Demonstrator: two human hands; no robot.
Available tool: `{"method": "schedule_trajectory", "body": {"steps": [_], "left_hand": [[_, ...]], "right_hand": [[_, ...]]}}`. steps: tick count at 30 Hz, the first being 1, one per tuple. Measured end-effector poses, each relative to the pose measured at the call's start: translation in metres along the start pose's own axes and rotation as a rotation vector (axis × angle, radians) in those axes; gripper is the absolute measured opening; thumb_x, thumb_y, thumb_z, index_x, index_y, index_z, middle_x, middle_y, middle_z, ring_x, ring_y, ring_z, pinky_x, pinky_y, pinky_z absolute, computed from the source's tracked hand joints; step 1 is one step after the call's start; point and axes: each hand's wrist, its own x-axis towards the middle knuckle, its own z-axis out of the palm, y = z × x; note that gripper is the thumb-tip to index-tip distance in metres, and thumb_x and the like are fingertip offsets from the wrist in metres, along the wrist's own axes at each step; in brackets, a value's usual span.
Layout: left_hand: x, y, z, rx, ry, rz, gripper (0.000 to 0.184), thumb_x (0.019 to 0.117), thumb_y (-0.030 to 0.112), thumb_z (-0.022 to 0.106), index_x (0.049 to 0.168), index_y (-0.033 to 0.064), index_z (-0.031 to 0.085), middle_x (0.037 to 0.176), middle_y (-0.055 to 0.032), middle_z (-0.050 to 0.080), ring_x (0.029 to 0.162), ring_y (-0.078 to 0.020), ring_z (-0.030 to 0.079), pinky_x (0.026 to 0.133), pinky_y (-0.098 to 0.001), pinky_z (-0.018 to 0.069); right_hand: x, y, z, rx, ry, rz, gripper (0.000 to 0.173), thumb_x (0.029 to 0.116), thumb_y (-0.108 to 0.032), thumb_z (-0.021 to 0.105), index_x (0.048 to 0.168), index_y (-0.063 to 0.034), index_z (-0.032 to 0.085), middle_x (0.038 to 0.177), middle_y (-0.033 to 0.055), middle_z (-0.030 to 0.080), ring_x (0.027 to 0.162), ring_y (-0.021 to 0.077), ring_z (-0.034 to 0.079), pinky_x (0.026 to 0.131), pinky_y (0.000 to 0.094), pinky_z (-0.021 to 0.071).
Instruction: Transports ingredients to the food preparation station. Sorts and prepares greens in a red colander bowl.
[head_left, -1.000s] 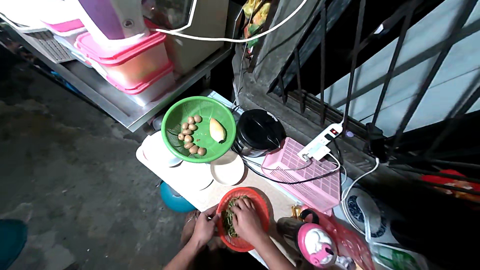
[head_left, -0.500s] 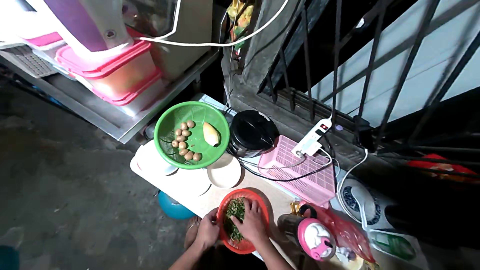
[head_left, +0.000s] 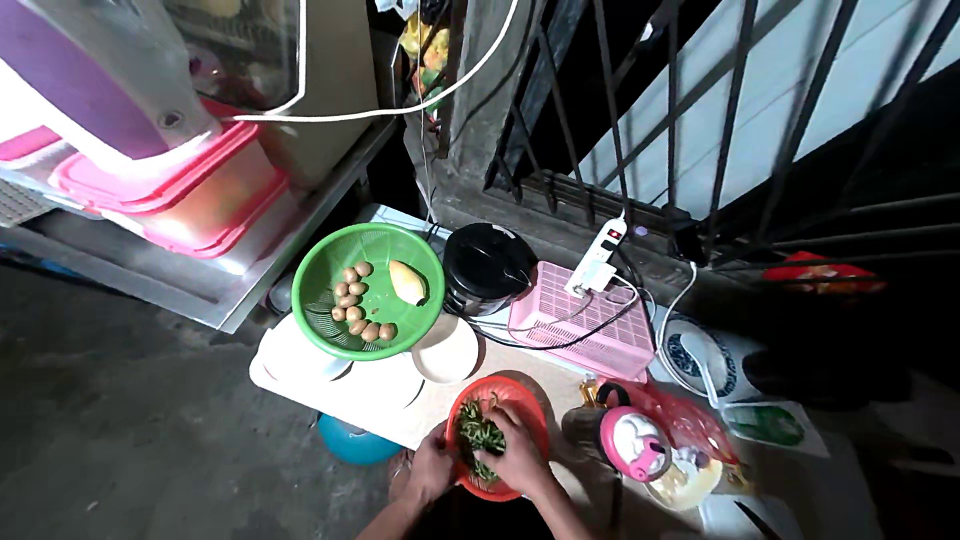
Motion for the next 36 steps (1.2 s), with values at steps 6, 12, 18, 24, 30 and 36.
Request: {"method": "schedule_trajectory", "body": {"steps": [6, 12, 18, 24, 30, 36], "left_hand": [[0.003, 0.008, -0.010, 0.240, -0.097, 0.034, 0.060, 0.0918, 0.023, 0.071, 0.148, 0.0196, 0.051, 0.112, -0.0132, 0.072, 0.088, -0.0256, 0.074, 0.079, -0.0484, 0.0640], [0.006, 0.006, -0.015, 0.262, -0.135, 0.047, 0.064, 0.0896, 0.023, 0.074, 0.149, 0.0191, 0.050, 0.112, -0.0116, 0.073, 0.090, -0.0231, 0.074, 0.082, -0.0463, 0.0636], [0.007, 0.001, -0.010, 0.167, -0.151, -0.015, 0.062, 0.0889, 0.018, 0.075, 0.146, 0.0147, 0.051, 0.106, -0.0119, 0.075, 0.084, -0.0221, 0.075, 0.076, -0.0422, 0.0649], [0.009, 0.004, -0.014, 0.212, -0.167, -0.010, 0.060, 0.0877, 0.017, 0.076, 0.143, 0.0139, 0.053, 0.103, -0.0118, 0.075, 0.081, -0.0222, 0.075, 0.074, -0.0424, 0.0650], [0.006, 0.004, -0.017, 0.355, -0.145, 0.063, 0.062, 0.0859, 0.034, 0.077, 0.141, 0.0170, 0.055, 0.100, -0.0064, 0.076, 0.083, -0.0195, 0.075, 0.080, -0.0448, 0.0639], [0.001, 0.005, -0.015, 0.315, -0.111, 0.031, 0.059, 0.0853, 0.024, 0.079, 0.139, 0.0135, 0.057, 0.104, -0.0094, 0.074, 0.084, -0.0215, 0.075, 0.077, -0.0444, 0.0656]], "right_hand": [[0.019, -0.015, 0.054, -0.181, 0.029, 0.258, 0.111, 0.0574, -0.030, 0.089, 0.156, -0.0301, 0.040, 0.163, 0.0252, 0.025, 0.145, 0.0501, 0.032, 0.105, 0.0637, 0.0462], [0.030, -0.013, 0.023, 0.112, 0.088, 0.287, 0.070, 0.0860, -0.014, 0.074, 0.151, -0.0088, 0.049, 0.140, 0.0186, 0.061, 0.129, 0.0335, 0.060, 0.110, 0.0532, 0.0484], [0.022, -0.027, -0.004, 0.014, 0.108, 0.340, 0.061, 0.0862, -0.040, 0.076, 0.140, -0.0129, 0.062, 0.121, 0.0139, 0.072, 0.114, 0.0313, 0.069, 0.099, 0.0551, 0.0550], [0.009, -0.028, -0.007, -0.119, -0.041, 0.293, 0.104, 0.0701, -0.067, 0.081, 0.155, -0.0189, 0.044, 0.156, 0.0163, 0.044, 0.142, 0.0368, 0.044, 0.114, 0.0572, 0.0422], [0.027, -0.044, 0.028, -0.271, -0.032, 0.113, 0.111, 0.0602, -0.033, 0.089, 0.158, -0.0380, 0.036, 0.170, 0.0173, 0.017, 0.151, 0.0521, 0.019, 0.110, 0.0773, 0.0286], [0.051, -0.025, 0.038, -0.128, 0.014, 0.099, 0.069, 0.0743, -0.014, 0.079, 0.140, -0.0229, 0.061, 0.148, 0.0159, 0.052, 0.133, 0.0390, 0.053, 0.103, 0.0616, 0.0503]]}}
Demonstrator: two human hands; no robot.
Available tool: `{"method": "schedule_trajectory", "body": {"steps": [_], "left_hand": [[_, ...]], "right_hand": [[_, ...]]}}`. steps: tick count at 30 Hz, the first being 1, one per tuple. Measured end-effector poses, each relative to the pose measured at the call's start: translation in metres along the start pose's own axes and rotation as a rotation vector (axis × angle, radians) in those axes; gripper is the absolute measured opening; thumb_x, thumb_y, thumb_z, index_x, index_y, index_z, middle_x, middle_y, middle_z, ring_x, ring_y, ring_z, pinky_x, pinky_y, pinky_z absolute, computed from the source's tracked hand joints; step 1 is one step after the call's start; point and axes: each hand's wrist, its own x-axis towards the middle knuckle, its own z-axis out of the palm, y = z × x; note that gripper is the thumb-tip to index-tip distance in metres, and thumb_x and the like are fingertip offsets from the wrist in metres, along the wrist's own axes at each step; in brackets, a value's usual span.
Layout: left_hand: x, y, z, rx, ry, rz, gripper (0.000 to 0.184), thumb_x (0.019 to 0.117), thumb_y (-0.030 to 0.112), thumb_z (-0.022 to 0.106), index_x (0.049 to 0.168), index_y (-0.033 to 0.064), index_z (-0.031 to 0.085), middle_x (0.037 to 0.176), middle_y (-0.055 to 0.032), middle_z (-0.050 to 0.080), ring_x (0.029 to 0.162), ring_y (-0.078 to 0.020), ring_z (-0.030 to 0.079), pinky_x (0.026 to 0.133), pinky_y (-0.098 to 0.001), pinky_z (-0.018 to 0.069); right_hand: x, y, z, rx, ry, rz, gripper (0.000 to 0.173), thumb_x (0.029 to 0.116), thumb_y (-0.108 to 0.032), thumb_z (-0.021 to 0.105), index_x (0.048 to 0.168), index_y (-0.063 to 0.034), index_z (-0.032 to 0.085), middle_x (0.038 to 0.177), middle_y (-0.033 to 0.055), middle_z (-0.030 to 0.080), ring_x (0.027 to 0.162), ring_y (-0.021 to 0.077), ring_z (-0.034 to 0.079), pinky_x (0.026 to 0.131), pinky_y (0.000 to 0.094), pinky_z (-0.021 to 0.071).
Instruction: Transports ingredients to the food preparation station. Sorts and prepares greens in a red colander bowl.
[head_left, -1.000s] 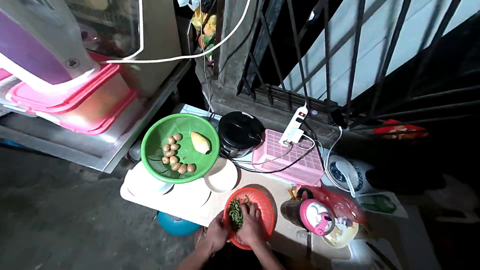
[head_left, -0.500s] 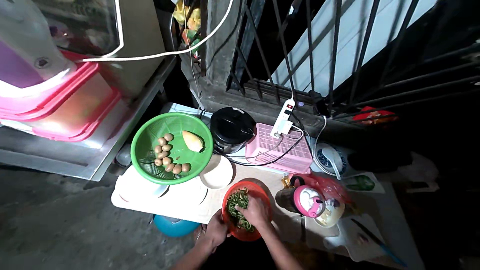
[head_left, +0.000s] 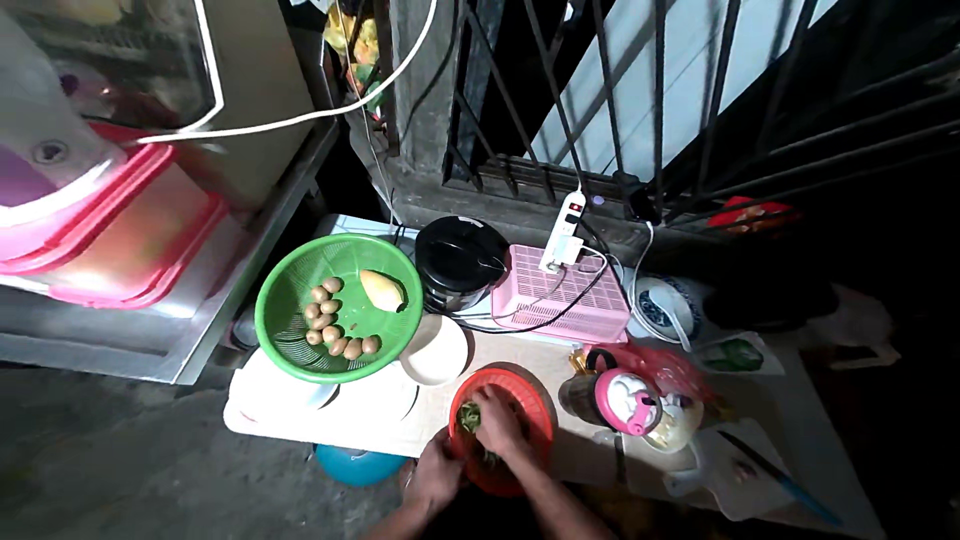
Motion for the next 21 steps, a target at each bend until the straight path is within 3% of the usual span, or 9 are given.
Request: {"method": "schedule_trajectory", "body": {"steps": [3, 6, 9, 11, 14, 15, 18, 19, 21], "left_hand": [[0.001, 0.000, 0.003, -0.059, 0.027, -0.009, 0.063, 0.0851, 0.020, 0.078, 0.143, 0.0145, 0.054, 0.101, -0.0095, 0.075, 0.081, -0.0214, 0.075, 0.075, -0.0438, 0.0653], [0.007, -0.002, 0.004, -0.099, 0.024, -0.028, 0.065, 0.0857, 0.018, 0.077, 0.146, 0.0167, 0.052, 0.104, -0.0104, 0.075, 0.083, -0.0225, 0.075, 0.076, -0.0453, 0.0649], [0.010, -0.003, 0.005, -0.097, -0.021, -0.046, 0.064, 0.0877, 0.023, 0.076, 0.146, 0.0193, 0.051, 0.111, -0.0112, 0.073, 0.089, -0.0237, 0.075, 0.079, -0.0473, 0.0641], [0.012, -0.004, 0.007, -0.104, -0.016, -0.030, 0.064, 0.0886, 0.022, 0.074, 0.148, 0.0203, 0.050, 0.114, -0.0117, 0.073, 0.091, -0.0241, 0.074, 0.081, -0.0480, 0.0636], [0.016, -0.005, 0.007, -0.104, 0.014, -0.009, 0.063, 0.0882, 0.020, 0.073, 0.147, 0.0211, 0.051, 0.114, -0.0110, 0.073, 0.093, -0.0238, 0.075, 0.083, -0.0489, 0.0637], [0.016, -0.005, 0.008, -0.099, 0.022, -0.015, 0.064, 0.0876, 0.019, 0.074, 0.147, 0.0210, 0.051, 0.114, -0.0115, 0.073, 0.093, -0.0244, 0.074, 0.083, -0.0496, 0.0633], [0.016, -0.003, 0.009, -0.101, 0.009, -0.027, 0.063, 0.0889, 0.016, 0.072, 0.148, 0.0191, 0.050, 0.113, -0.0127, 0.073, 0.091, -0.0247, 0.074, 0.081, -0.0485, 0.0633], [0.017, 0.000, 0.007, -0.109, 0.007, -0.026, 0.062, 0.0899, 0.015, 0.071, 0.148, 0.0189, 0.050, 0.112, -0.0128, 0.073, 0.088, -0.0249, 0.075, 0.079, -0.0480, 0.0639], [0.015, 0.004, 0.004, -0.139, 0.009, -0.033, 0.060, 0.0911, 0.015, 0.071, 0.147, 0.0188, 0.051, 0.107, -0.0128, 0.074, 0.083, -0.0249, 0.075, 0.074, -0.0467, 0.0649]], "right_hand": [[-0.010, 0.004, -0.024, 0.120, -0.018, 0.014, 0.065, 0.0753, -0.023, 0.080, 0.138, -0.0186, 0.062, 0.141, 0.0123, 0.059, 0.131, 0.0311, 0.057, 0.108, 0.0553, 0.0495], [-0.030, 0.008, -0.043, 0.142, -0.079, -0.056, 0.071, 0.0730, -0.036, 0.084, 0.140, -0.0258, 0.061, 0.150, 0.0072, 0.053, 0.143, 0.0287, 0.045, 0.117, 0.0540, 0.0406], [-0.056, 0.002, -0.069, 0.225, -0.009, -0.014, 0.053, 0.0813, -0.029, 0.080, 0.133, -0.0275, 0.068, 0.145, 0.0025, 0.058, 0.141, 0.0219, 0.048, 0.119, 0.0466, 0.0400], [-0.073, -0.007, -0.081, 0.281, 0.180, 0.061, 0.031, 0.0923, -0.028, 0.069, 0.123, -0.0207, 0.072, 0.129, 0.0028, 0.068, 0.123, 0.0177, 0.062, 0.108, 0.0414, 0.0515], [-0.071, -0.011, -0.048, 0.297, 0.644, 0.000, 0.021, 0.0952, -0.026, 0.063, 0.105, -0.0135, 0.076, 0.106, 0.0041, 0.072, 0.099, 0.0165, 0.070, 0.088, 0.0377, 0.0609], [-0.067, -0.008, -0.033, 0.283, 0.635, -0.015, 0.022, 0.0961, -0.024, 0.061, 0.106, -0.0123, 0.076, 0.112, 0.0067, 0.072, 0.106, 0.0193, 0.070, 0.094, 0.0391, 0.0595], [-0.064, 0.002, -0.016, 0.276, 0.322, 0.039, 0.028, 0.0972, -0.025, 0.062, 0.119, -0.0171, 0.077, 0.149, 0.0093, 0.057, 0.143, 0.0257, 0.047, 0.120, 0.0464, 0.0374], [-0.068, 0.001, -0.018, 0.300, 0.449, 0.011, 0.025, 0.0962, -0.024, 0.063, 0.116, -0.0170, 0.078, 0.143, 0.0096, 0.061, 0.140, 0.0253, 0.050, 0.118, 0.0448, 0.0407], [-0.078, -0.004, -0.020, 0.342, 0.852, -0.071, 0.017, 0.0927, -0.020, 0.066, 0.101, -0.0136, 0.079, 0.115, 0.0074, 0.071, 0.113, 0.0196, 0.066, 0.099, 0.0361, 0.0571]]}}
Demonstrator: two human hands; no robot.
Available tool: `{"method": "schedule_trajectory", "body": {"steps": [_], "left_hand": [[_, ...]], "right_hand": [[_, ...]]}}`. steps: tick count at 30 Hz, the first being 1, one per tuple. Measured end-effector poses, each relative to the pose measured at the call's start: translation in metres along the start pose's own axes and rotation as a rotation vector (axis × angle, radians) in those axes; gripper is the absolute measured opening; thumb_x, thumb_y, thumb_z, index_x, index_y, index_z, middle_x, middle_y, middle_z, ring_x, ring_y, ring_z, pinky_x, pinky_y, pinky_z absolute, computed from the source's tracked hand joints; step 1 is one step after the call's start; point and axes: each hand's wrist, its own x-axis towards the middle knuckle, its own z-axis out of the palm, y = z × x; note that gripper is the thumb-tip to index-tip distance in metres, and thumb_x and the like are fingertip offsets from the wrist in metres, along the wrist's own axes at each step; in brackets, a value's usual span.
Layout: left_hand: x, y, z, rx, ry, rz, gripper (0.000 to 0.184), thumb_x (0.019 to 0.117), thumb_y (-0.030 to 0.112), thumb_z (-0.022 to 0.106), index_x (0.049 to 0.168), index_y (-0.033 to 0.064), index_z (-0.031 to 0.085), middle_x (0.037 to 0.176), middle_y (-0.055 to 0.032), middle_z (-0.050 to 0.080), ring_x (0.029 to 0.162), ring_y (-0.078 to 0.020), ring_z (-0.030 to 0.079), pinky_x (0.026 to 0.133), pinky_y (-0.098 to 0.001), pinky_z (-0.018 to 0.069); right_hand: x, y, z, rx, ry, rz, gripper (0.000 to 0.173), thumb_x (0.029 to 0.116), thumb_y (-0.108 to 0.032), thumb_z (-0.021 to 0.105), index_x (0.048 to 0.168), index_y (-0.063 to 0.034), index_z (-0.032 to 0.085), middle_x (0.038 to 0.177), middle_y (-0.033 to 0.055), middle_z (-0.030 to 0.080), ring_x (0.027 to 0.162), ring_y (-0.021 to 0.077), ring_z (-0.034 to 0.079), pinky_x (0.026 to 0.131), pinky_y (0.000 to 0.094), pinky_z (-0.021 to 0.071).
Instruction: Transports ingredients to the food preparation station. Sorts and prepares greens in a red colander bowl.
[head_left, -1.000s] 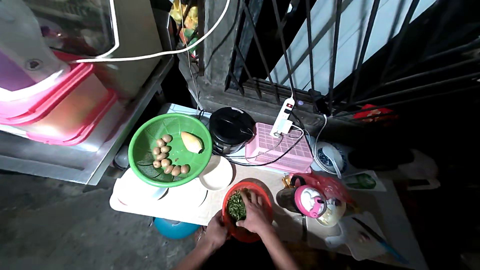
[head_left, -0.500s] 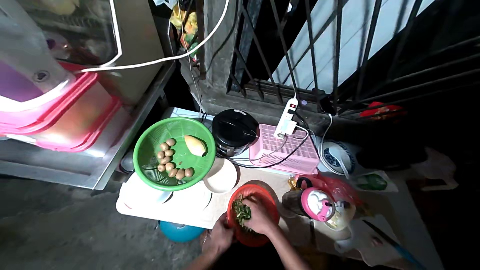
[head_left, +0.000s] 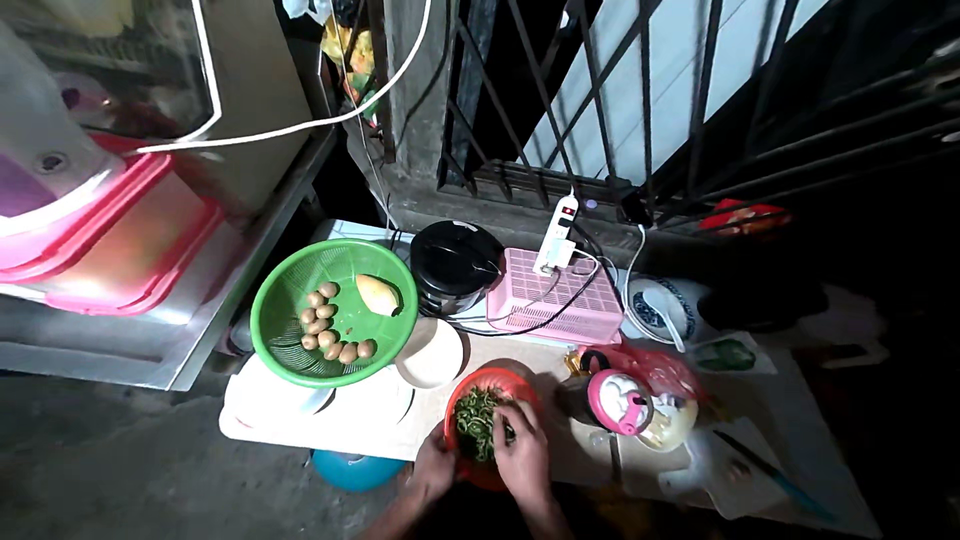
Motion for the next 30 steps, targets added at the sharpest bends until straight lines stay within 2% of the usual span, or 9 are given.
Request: {"method": "schedule_trajectory", "body": {"steps": [2, 4, 6, 11, 14, 18, 22, 25, 30], "left_hand": [[-0.002, 0.002, -0.001, -0.033, -0.009, -0.010, 0.055, 0.0928, 0.014, 0.070, 0.145, 0.0170, 0.053, 0.106, -0.0142, 0.074, 0.083, -0.0262, 0.075, 0.073, -0.0470, 0.0650], [-0.004, 0.004, 0.001, -0.070, -0.015, -0.013, 0.051, 0.0945, 0.014, 0.069, 0.143, 0.0135, 0.054, 0.108, -0.0164, 0.073, 0.085, -0.0280, 0.075, 0.073, -0.0482, 0.0653], [-0.007, 0.007, 0.001, -0.084, -0.013, -0.014, 0.048, 0.0953, 0.015, 0.068, 0.141, 0.0106, 0.055, 0.106, -0.0174, 0.073, 0.083, -0.0280, 0.075, 0.072, -0.0475, 0.0652], [-0.034, 0.034, -0.008, -0.285, -0.026, -0.043, 0.048, 0.0978, 0.005, 0.063, 0.144, 0.0054, 0.050, 0.101, -0.0221, 0.072, 0.079, -0.0326, 0.075, 0.065, -0.0465, 0.0651], [-0.050, 0.060, -0.021, -0.328, -0.030, -0.013, 0.047, 0.1010, 0.004, 0.057, 0.147, 0.0057, 0.046, 0.103, -0.0228, 0.071, 0.083, -0.0334, 0.073, 0.070, -0.0488, 0.0643], [-0.069, 0.100, -0.039, -0.260, -0.004, 0.027, 0.039, 0.1028, 0.004, 0.053, 0.142, 0.0035, 0.049, 0.092, -0.0183, 0.070, 0.074, -0.0268, 0.071, 0.064, -0.0428, 0.0628], [-0.088, 0.132, -0.046, -0.176, -0.018, 0.047, 0.033, 0.1039, 0.004, 0.047, 0.137, 0.0022, 0.048, 0.092, -0.0149, 0.069, 0.077, -0.0245, 0.072, 0.069, -0.0427, 0.0633], [-0.093, 0.140, -0.050, -0.148, -0.052, 0.075, 0.029, 0.1033, 0.003, 0.045, 0.132, 0.0009, 0.048, 0.090, -0.0136, 0.070, 0.079, -0.0250, 0.073, 0.074, -0.0454, 0.0638], [-0.100, 0.139, -0.041, -0.168, -0.044, 0.050, 0.025, 0.1043, 0.003, 0.042, 0.128, 0.0006, 0.047, 0.087, -0.0127, 0.070, 0.077, -0.0240, 0.073, 0.073, -0.0439, 0.0639]], "right_hand": [[-0.005, 0.000, -0.002, 0.035, 0.107, -0.025, 0.018, 0.0935, -0.018, 0.063, 0.102, -0.0108, 0.078, 0.101, 0.0045, 0.074, 0.099, 0.0152, 0.070, 0.089, 0.0321, 0.0604], [-0.004, 0.011, -0.009, 0.135, -0.285, 0.165, 0.028, 0.0990, -0.018, 0.060, 0.121, -0.0106, 0.075, 0.124, 0.0070, 0.072, 0.123, 0.0182, 0.064, 0.110, 0.0399, 0.0506], [0.000, 0.023, -0.015, 0.247, -0.316, 0.239, 0.029, 0.0974, -0.018, 0.063, 0.124, -0.0104, 0.073, 0.131, 0.0066, 0.069, 0.128, 0.0166, 0.061, 0.113, 0.0391, 0.0489], [-0.001, 0.035, -0.059, 0.615, 0.233, 0.376, 0.018, 0.0967, -0.005, 0.062, 0.111, 0.0012, 0.071, 0.100, 0.0115, 0.074, 0.080, 0.0186, 0.074, 0.070, 0.0349, 0.0662], [-0.007, 0.060, -0.068, 0.738, 0.280, 0.661, 0.019, 0.1003, -0.006, 0.059, 0.113, 0.0041, 0.069, 0.093, 0.0148, 0.073, 0.072, 0.0222, 0.073, 0.062, 0.0366, 0.0642], [-0.027, 0.107, -0.036, 0.649, 0.076, 0.854, 0.021, 0.0996, -0.013, 0.064, 0.113, 0.0025, 0.070, 0.099, 0.0153, 0.074, 0.082, 0.0219, 0.074, 0.076, 0.0401, 0.0633], [-0.043, 0.116, -0.018, 0.349, -0.087, 0.883, 0.034, 0.1004, -0.023, 0.059, 0.122, 0.0013, 0.068, 0.118, 0.0194, 0.071, 0.114, 0.0301, 0.068, 0.105, 0.0475, 0.0514], [-0.050, 0.114, -0.002, 0.338, -0.166, 1.022, 0.043, 0.0997, -0.029, 0.059, 0.131, 0.0001, 0.062, 0.124, 0.0201, 0.068, 0.118, 0.0322, 0.065, 0.104, 0.0496, 0.0514], [-0.052, 0.109, 0.008, 0.446, -0.248, 1.082, 0.037, 0.1035, -0.026, 0.056, 0.126, 0.0011, 0.065, 0.125, 0.0222, 0.067, 0.118, 0.0343, 0.064, 0.104, 0.0521, 0.0500]]}}
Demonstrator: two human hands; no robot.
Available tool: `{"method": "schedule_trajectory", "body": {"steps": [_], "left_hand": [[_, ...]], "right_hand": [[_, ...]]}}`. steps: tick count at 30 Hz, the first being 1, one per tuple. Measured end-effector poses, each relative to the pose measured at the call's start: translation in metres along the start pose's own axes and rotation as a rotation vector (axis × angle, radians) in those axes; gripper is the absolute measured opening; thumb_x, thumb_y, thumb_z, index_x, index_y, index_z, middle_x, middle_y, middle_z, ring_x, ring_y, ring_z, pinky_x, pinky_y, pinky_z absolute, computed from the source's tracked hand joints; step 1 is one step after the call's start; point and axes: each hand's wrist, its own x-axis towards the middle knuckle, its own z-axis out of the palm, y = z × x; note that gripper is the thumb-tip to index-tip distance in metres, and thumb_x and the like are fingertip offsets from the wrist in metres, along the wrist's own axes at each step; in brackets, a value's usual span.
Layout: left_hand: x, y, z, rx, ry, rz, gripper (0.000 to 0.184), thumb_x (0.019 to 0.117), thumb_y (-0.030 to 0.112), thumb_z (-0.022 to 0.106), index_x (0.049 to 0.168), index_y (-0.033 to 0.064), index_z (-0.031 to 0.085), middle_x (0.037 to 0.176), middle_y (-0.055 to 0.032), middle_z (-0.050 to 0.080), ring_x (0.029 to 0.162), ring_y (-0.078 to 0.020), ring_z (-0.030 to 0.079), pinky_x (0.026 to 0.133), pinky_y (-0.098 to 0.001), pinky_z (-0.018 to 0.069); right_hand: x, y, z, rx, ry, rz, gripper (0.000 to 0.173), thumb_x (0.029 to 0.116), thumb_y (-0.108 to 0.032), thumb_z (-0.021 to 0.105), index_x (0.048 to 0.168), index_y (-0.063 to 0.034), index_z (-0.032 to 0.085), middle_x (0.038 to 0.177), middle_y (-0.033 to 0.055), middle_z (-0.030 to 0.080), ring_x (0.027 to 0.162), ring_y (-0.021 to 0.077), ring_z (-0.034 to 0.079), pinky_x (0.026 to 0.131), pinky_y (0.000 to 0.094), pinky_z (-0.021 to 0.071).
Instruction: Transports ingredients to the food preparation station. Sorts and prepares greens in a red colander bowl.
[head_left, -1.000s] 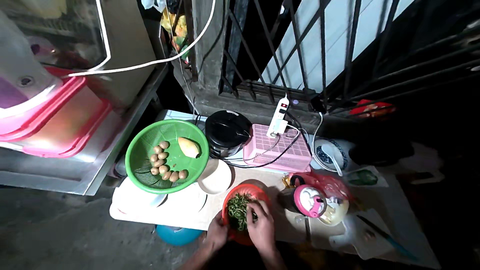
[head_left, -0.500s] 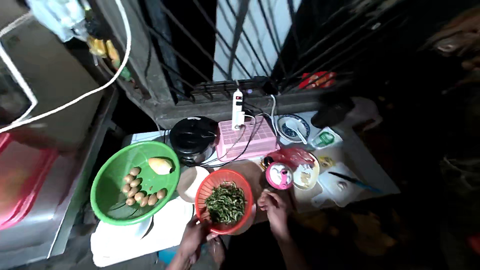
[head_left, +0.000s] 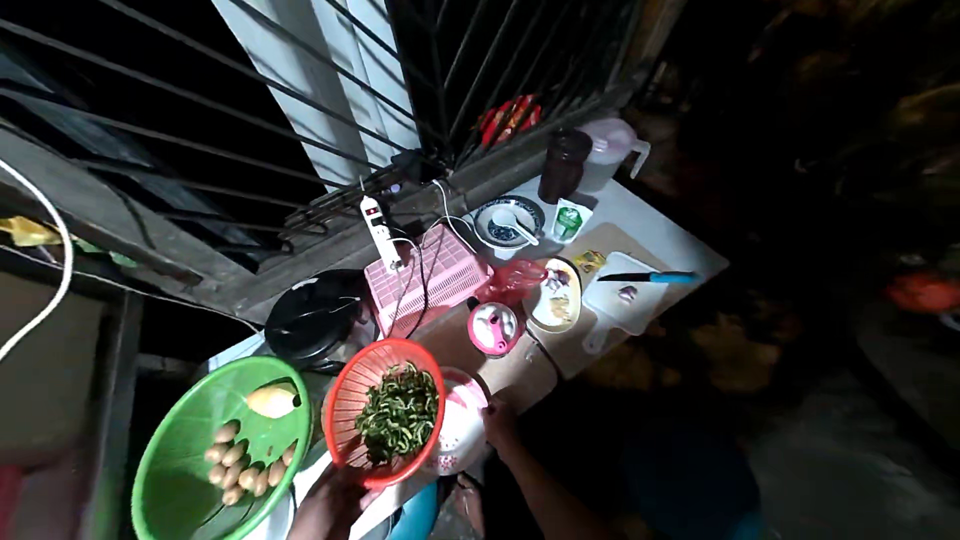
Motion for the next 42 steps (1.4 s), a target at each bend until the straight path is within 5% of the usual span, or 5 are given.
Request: {"method": "schedule_trajectory", "body": {"steps": [13, 23, 29, 35, 42], "left_hand": [[0.055, -0.108, 0.038, 0.013, 0.004, -0.159, 0.055, 0.0997, 0.001, 0.056, 0.151, 0.0084, 0.040, 0.098, -0.0215, 0.069, 0.075, -0.0299, 0.071, 0.065, -0.0452, 0.0616], [0.075, -0.140, 0.033, -0.123, 0.023, -0.177, 0.052, 0.0989, 0.005, 0.061, 0.148, 0.0099, 0.046, 0.102, -0.0238, 0.071, 0.078, -0.0335, 0.074, 0.066, -0.0472, 0.0637], [0.081, -0.148, 0.035, -0.118, 0.051, -0.150, 0.048, 0.0990, 0.010, 0.064, 0.145, 0.0111, 0.051, 0.105, -0.0205, 0.072, 0.083, -0.0313, 0.074, 0.070, -0.0478, 0.0642], [0.092, -0.152, 0.035, 0.251, 0.094, -0.139, 0.056, 0.0905, 0.023, 0.073, 0.143, 0.0156, 0.055, 0.107, -0.0171, 0.073, 0.085, -0.0296, 0.074, 0.077, -0.0505, 0.0631], [0.076, -0.148, 0.036, 0.342, 0.171, -0.147, 0.068, 0.0894, 0.033, 0.073, 0.151, 0.0205, 0.047, 0.107, -0.0161, 0.074, 0.087, -0.0309, 0.074, 0.081, -0.0529, 0.0607]], "right_hand": [[-0.008, -0.010, -0.043, -0.021, 0.086, -0.034, 0.039, 0.1023, -0.032, 0.061, 0.130, -0.0056, 0.066, 0.124, 0.0184, 0.070, 0.115, 0.0323, 0.068, 0.101, 0.0527, 0.0531], [-0.052, -0.008, -0.044, -0.173, 0.336, -0.756, 0.025, 0.0933, -0.006, 0.064, 0.115, 0.0029, 0.071, 0.107, 0.0182, 0.073, 0.093, 0.0262, 0.073, 0.084, 0.0444, 0.0618], [-0.048, -0.050, -0.023, -0.477, 0.128, -0.878, 0.031, 0.0929, -0.013, 0.067, 0.122, -0.0049, 0.071, 0.119, 0.0150, 0.072, 0.110, 0.0284, 0.070, 0.097, 0.0486, 0.0581], [-0.030, -0.089, 0.000, -1.034, -0.221, -0.732, 0.077, 0.0856, -0.034, 0.076, 0.155, -0.0207, 0.046, 0.157, 0.0074, 0.048, 0.147, 0.0325, 0.041, 0.121, 0.0534, 0.0337], [-0.025, -0.088, 0.041, -1.346, -0.304, -0.701, 0.126, 0.0618, -0.047, 0.091, 0.162, -0.0488, 0.016, 0.173, 0.0153, 0.002, 0.153, 0.0510, 0.015, 0.107, 0.0729, 0.0377]]}}
